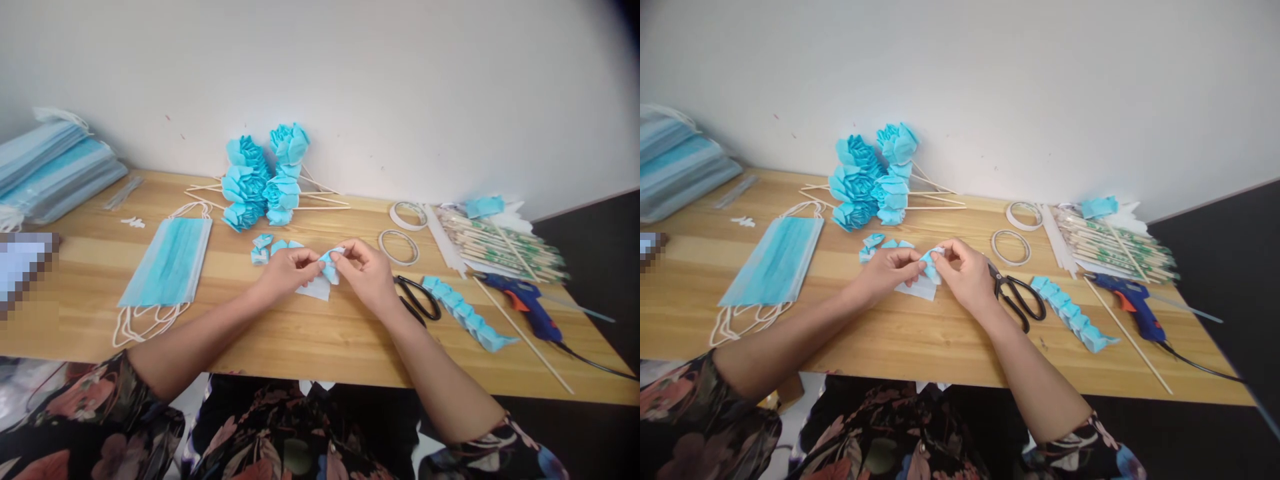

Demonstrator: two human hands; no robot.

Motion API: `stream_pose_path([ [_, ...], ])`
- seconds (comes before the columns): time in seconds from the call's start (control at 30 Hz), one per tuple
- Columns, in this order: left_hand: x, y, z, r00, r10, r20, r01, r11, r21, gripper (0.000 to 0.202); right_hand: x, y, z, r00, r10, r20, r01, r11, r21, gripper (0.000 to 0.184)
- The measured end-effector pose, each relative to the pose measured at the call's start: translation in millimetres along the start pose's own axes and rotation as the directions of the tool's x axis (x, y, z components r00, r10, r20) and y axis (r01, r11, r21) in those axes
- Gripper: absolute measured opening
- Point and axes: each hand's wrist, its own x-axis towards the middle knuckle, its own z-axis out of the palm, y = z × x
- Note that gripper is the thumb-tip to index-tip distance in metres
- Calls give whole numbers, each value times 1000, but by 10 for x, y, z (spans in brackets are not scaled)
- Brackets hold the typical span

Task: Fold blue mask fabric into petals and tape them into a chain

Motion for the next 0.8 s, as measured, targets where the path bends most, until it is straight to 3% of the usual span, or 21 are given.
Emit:
stream_pose_path([
  [0.1, -1, -4, -1, 1000, -7, 21, 6, 1000, 18, 21, -16, -17, -7, 1000, -26, -17, 26, 1000, 16, 12],
  [0.27, 23, -47, -35, 999, -11, -40, 5, 989, -146, 25, -21, -31, -31, 997, -71, -22, 73, 983, 167, 16],
  [0.47, 32, -39, -46, 997, 0, -79, -19, 970, -243, 27, 0, -64, -13, 996, -72, 45, 70, 997, 33, 10],
  [0.8, 16, -24, -54, 998, -14, -56, 3, 982, -189, 29, 0, 1, 9, 997, -73, 5, 73, 996, -43, 5],
])
